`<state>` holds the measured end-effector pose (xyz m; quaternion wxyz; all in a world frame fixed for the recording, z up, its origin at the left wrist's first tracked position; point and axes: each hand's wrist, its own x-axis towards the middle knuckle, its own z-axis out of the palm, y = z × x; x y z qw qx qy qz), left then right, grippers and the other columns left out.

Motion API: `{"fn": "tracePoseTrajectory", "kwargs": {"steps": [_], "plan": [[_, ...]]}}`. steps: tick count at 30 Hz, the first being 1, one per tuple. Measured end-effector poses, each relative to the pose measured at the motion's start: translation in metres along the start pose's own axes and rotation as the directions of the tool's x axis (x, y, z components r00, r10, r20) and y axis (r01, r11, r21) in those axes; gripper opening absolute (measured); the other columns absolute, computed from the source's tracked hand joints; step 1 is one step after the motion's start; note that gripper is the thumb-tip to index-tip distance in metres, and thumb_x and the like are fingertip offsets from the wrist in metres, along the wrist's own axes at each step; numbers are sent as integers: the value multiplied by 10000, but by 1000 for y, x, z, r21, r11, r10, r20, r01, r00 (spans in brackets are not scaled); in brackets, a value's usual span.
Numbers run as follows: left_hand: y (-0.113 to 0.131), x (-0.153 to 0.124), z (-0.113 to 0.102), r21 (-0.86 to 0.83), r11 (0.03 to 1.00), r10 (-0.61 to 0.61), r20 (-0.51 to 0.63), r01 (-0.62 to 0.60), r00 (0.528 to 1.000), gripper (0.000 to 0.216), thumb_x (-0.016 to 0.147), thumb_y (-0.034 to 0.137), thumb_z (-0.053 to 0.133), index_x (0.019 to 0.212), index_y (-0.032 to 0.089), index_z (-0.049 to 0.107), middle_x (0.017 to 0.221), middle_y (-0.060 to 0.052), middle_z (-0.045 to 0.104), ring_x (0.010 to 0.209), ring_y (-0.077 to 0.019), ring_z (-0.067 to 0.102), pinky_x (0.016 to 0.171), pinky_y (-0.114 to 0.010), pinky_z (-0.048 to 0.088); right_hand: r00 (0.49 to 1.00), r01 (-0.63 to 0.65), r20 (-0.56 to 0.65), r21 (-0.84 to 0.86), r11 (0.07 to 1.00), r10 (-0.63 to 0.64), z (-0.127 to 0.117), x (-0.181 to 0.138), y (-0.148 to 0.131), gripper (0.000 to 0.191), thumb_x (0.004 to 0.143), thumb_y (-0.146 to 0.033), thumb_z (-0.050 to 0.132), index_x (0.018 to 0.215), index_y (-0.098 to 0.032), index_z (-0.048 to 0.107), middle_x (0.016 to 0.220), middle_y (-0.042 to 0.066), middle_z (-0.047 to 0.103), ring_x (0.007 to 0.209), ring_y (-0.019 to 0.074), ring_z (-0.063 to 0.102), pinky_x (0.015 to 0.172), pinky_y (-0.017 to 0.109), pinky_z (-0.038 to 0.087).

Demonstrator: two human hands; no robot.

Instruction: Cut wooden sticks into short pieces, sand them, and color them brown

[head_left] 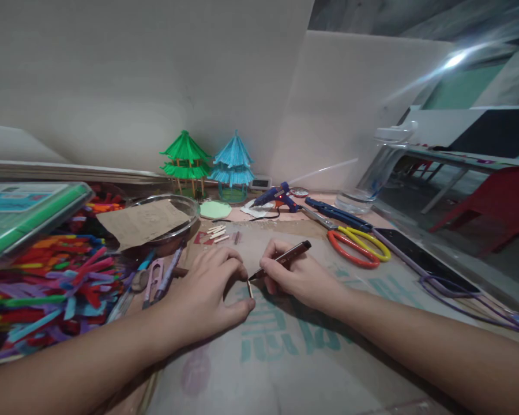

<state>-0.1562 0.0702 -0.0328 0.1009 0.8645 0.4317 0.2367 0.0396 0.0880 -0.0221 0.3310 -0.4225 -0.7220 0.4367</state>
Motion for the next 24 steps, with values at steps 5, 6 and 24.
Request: {"fn": "tracePoseTrajectory", "kwargs": {"steps": [5,6,24], "plan": [[-1,1,0,-11,1000,13,18,-12,1000,163,745,273,655,876,216,577,1038,-49,567,1066,-276,536,925,-425,444,1000,2,-1,8,1000,-2,1,0,0,165,864,-251,503,711,-220,449,503,-67,544,485,101,481,515,216,370],[-2,1,0,-12,1000,15,18,-15,1000,162,750,277,656,877,217,574,1039,-50,568,1072,-275,534,929,-425,442,1000,-5,0,13,1000,5,1,0,1,163,863,-251,502,712,-221,447,501,-68,543,482,100,480,508,214,366],[-3,1,1,-21,1000,3,31,-3,1000,182,742,271,676,874,198,575,1038,-59,571,1087,-286,529,949,-441,422,998,-11,66,47,999,8,1,0,2,149,867,-261,481,729,-220,442,491,-68,540,462,96,456,478,206,347]]}}
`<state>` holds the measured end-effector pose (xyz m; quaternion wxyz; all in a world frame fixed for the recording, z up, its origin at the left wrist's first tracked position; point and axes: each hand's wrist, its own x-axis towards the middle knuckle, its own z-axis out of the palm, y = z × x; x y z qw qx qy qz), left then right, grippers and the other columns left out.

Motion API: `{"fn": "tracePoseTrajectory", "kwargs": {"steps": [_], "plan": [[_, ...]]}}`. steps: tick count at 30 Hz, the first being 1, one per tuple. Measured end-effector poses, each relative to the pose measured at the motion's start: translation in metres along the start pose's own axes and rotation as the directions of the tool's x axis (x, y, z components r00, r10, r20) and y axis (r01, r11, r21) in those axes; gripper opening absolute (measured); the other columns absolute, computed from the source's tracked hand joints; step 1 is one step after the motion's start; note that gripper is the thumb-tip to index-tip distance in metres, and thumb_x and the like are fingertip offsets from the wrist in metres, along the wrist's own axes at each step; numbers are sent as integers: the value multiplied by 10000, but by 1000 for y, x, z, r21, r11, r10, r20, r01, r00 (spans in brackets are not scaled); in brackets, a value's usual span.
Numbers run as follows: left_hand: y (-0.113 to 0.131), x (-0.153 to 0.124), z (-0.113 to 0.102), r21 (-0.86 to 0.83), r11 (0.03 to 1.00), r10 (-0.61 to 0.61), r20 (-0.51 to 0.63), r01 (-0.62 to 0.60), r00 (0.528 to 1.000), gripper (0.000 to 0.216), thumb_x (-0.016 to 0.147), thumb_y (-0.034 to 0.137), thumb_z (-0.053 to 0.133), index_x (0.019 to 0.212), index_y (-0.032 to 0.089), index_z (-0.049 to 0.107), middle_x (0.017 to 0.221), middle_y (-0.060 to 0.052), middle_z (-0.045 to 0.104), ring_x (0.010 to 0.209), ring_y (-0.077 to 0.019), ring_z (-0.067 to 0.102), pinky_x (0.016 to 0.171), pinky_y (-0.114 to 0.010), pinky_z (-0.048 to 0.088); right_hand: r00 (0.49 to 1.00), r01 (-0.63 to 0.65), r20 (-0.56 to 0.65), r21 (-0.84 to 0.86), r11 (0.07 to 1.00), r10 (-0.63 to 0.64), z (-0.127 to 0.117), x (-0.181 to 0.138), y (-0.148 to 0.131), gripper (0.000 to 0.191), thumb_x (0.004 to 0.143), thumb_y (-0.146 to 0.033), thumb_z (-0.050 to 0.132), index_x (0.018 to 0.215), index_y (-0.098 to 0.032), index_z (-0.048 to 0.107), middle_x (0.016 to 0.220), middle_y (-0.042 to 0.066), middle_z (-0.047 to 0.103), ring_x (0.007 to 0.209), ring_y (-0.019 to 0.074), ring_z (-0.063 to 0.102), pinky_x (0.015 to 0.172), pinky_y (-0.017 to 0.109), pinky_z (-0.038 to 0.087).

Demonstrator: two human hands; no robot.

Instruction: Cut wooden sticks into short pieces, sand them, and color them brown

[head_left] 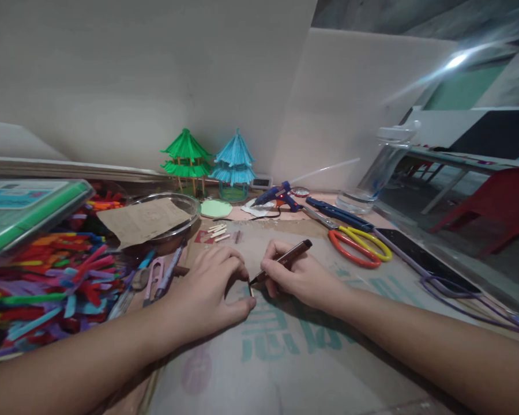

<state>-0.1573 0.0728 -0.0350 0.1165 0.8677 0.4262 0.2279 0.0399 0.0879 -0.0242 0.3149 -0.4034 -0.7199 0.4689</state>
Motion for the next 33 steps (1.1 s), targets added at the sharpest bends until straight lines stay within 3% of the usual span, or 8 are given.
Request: {"fn": "tracePoseTrajectory", "kwargs": {"steps": [9,12,17,24,29,33], "plan": [[1,-1,-2,37,999,35,-6,-35,999,157,770,271,670,875,193,582,1023,-50,570,1054,-271,532,913,-409,416,1000,-5,-6,-15,1000,5,0,0,-1,159,883,-252,470,732,-219,435,494,-72,530,476,97,471,494,207,364],[-1,-1,-4,48,995,86,-39,-84,996,107,848,245,581,932,191,621,1014,-45,599,1009,-244,549,891,-395,407,1000,8,-3,-22,1000,-8,-1,0,-1,164,890,-242,465,730,-219,438,499,-71,537,493,98,492,526,213,385],[-10,0,-4,84,976,208,-89,-201,974,210,921,218,526,922,255,733,951,-10,674,927,-196,591,842,-365,386,1000,14,4,-4,1000,-14,-2,1,-1,160,883,-247,462,728,-219,434,490,-69,539,476,94,488,497,205,375],[-13,-1,-2,121,968,233,-98,-221,967,214,916,230,549,941,271,757,929,-18,702,904,-203,608,829,-374,381,993,-21,121,72,997,12,-2,-3,3,150,830,-298,493,730,-226,408,463,-76,530,390,80,430,401,180,318],[-13,0,-3,130,969,225,-94,-212,970,212,907,214,554,928,265,759,924,-15,706,905,-202,614,838,-374,384,1000,16,24,45,999,-17,-2,-2,3,154,837,-301,499,731,-214,430,466,-73,522,408,72,421,402,167,296],[-12,0,-3,125,968,230,-88,-218,969,216,904,207,551,920,258,760,926,-15,708,903,-201,615,844,-375,384,999,-11,34,45,999,10,-1,-1,3,153,842,-298,491,732,-217,423,456,-79,518,396,70,420,395,162,299]]}}
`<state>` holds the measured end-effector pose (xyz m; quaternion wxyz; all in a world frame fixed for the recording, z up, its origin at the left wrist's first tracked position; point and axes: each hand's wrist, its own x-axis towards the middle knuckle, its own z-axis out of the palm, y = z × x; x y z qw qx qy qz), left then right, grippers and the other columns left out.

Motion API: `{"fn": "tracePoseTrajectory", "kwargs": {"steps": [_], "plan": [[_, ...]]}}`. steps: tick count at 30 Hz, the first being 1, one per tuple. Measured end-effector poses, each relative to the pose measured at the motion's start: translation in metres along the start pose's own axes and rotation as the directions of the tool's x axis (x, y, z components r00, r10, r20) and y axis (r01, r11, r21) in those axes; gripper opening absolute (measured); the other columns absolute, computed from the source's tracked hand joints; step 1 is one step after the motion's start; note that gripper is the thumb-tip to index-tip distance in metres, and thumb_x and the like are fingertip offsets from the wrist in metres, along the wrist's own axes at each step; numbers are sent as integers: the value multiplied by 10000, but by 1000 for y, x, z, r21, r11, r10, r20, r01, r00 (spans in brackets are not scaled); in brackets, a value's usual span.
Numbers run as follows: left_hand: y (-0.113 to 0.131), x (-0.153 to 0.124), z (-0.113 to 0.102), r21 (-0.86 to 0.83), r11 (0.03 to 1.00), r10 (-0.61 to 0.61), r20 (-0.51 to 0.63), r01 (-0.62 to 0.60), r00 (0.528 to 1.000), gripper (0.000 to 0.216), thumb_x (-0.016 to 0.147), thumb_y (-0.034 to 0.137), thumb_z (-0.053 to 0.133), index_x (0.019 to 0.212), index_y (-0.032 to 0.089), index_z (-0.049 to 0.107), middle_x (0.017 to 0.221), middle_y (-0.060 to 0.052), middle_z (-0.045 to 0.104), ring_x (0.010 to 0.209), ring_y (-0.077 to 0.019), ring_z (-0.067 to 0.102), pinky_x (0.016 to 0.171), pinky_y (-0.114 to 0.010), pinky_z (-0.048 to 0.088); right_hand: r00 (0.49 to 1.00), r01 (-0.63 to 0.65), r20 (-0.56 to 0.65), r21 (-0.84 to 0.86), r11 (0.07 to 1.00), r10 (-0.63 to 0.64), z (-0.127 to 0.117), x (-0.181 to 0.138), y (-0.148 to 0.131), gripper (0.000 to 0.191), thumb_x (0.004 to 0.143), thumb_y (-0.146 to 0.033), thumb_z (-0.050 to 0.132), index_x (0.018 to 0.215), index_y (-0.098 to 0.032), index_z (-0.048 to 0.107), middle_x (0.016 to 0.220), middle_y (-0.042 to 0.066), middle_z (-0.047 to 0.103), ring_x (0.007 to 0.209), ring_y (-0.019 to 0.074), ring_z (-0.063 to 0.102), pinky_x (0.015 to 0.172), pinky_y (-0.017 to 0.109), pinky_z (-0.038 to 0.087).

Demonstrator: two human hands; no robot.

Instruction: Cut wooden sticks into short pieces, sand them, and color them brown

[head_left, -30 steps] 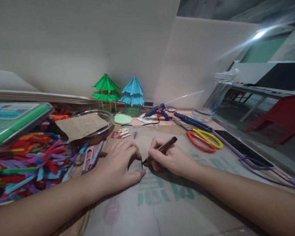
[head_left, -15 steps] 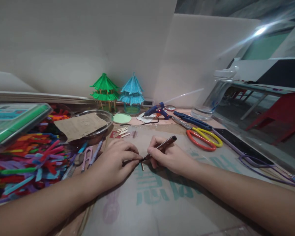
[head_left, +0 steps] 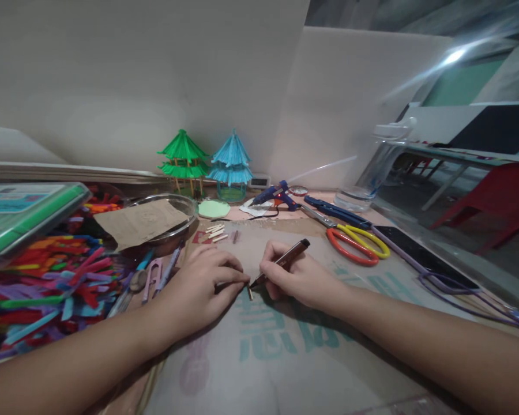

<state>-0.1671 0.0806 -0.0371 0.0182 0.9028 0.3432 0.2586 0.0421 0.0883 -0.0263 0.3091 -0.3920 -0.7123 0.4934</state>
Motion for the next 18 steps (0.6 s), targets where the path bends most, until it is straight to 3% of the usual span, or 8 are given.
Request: {"fn": "tracePoseTrajectory", "kwargs": {"steps": [4,10,18], "plan": [[1,0,0,1,1000,8,-35,-8,999,207,889,195,569,910,269,761,908,-7,707,893,-200,615,828,-366,386,996,-14,84,37,999,11,1,-1,0,162,825,-288,515,725,-219,407,451,-80,521,387,68,421,393,158,314],[1,-1,-1,21,1000,7,-34,-6,999,210,878,174,563,909,261,751,925,-13,708,906,-201,616,836,-358,400,1000,-19,18,39,999,18,2,0,-2,151,845,-278,507,738,-214,421,456,-82,516,395,63,397,391,152,288],[2,-1,-2,23,1000,6,-31,-5,1000,224,886,179,540,909,260,748,932,-20,712,907,-203,622,840,-368,411,998,-10,57,23,1000,9,2,-1,-1,150,840,-266,517,731,-213,428,468,-74,526,409,67,417,399,154,313]]}}
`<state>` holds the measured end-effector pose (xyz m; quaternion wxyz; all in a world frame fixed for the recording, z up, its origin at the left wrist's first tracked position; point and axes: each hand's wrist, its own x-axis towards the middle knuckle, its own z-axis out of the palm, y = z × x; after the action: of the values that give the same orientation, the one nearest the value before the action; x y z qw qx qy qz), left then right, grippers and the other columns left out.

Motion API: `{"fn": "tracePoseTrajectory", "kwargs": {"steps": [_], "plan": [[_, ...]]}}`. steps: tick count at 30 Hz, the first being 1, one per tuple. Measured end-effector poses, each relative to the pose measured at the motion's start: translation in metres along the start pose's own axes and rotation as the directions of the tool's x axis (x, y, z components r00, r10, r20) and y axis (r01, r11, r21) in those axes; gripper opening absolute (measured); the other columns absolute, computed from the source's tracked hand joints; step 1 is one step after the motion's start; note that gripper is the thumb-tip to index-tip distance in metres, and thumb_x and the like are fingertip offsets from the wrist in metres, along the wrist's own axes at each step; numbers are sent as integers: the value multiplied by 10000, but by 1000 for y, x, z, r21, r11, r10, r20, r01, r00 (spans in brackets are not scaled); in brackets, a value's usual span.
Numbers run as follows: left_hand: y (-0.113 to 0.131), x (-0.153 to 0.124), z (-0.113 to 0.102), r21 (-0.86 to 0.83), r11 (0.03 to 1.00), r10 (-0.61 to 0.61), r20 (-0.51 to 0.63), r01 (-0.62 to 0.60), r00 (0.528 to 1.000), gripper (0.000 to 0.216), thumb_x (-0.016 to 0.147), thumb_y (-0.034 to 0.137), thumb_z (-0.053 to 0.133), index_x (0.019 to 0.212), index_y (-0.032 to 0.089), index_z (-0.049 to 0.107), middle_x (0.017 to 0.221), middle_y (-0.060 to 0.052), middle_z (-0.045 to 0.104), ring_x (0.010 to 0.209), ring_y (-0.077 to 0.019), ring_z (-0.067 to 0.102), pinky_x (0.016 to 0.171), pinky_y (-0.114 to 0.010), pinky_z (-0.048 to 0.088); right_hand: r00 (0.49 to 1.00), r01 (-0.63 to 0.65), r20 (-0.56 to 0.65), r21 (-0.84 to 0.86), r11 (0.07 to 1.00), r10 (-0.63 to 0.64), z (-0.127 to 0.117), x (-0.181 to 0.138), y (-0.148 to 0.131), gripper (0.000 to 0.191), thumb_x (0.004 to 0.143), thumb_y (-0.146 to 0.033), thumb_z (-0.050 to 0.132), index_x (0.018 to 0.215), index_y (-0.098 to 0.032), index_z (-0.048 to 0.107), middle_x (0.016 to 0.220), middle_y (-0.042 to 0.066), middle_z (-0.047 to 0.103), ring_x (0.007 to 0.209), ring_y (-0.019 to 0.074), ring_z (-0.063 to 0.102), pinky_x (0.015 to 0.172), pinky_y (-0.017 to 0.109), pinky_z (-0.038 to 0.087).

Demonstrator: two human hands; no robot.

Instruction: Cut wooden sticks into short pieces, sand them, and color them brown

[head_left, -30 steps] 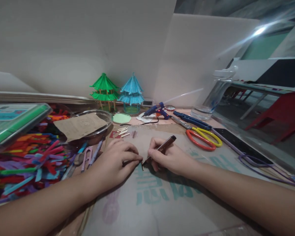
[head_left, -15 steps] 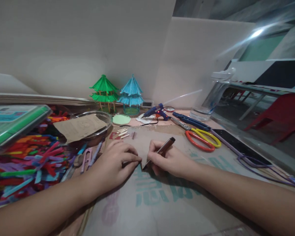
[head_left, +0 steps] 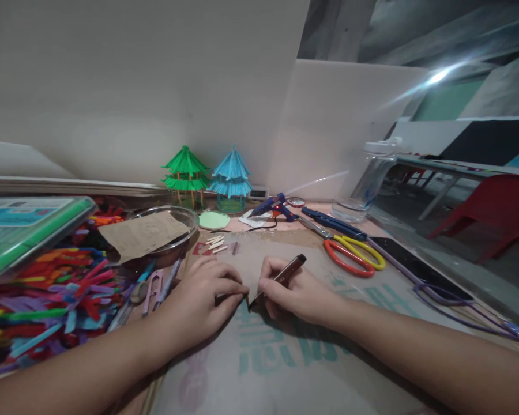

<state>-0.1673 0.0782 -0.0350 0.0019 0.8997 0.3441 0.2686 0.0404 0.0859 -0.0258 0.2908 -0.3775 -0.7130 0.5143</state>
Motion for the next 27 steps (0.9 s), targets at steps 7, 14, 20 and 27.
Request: {"fn": "tracePoseTrajectory", "kwargs": {"steps": [7,14,20,27], "plan": [[0,1,0,-13,1000,-6,3,6,1000,225,890,185,548,913,265,756,927,-17,715,910,-204,618,848,-376,396,1000,12,29,5,1000,-12,0,0,2,174,831,-311,532,738,-216,419,474,-68,537,411,74,425,399,164,310],[0,0,1,-20,999,-28,9,28,1000,222,888,196,549,885,258,763,909,-22,713,900,-212,612,835,-382,388,1000,8,-21,-19,1000,-8,-1,0,2,164,822,-329,511,743,-223,414,458,-80,517,398,74,416,398,169,296],[0,0,1,-22,999,-31,15,31,999,223,894,205,541,894,255,759,925,-25,714,908,-209,609,842,-382,392,999,18,-35,-36,999,-19,-1,-1,0,161,829,-324,503,739,-220,420,470,-72,521,418,75,428,415,171,305],[0,1,1,-21,1000,-16,14,16,1000,221,889,191,538,890,252,750,919,-23,720,894,-196,625,855,-379,403,1000,-15,18,-2,1000,15,-2,-1,0,152,831,-310,495,747,-225,401,453,-84,511,385,72,413,389,165,309]]}}
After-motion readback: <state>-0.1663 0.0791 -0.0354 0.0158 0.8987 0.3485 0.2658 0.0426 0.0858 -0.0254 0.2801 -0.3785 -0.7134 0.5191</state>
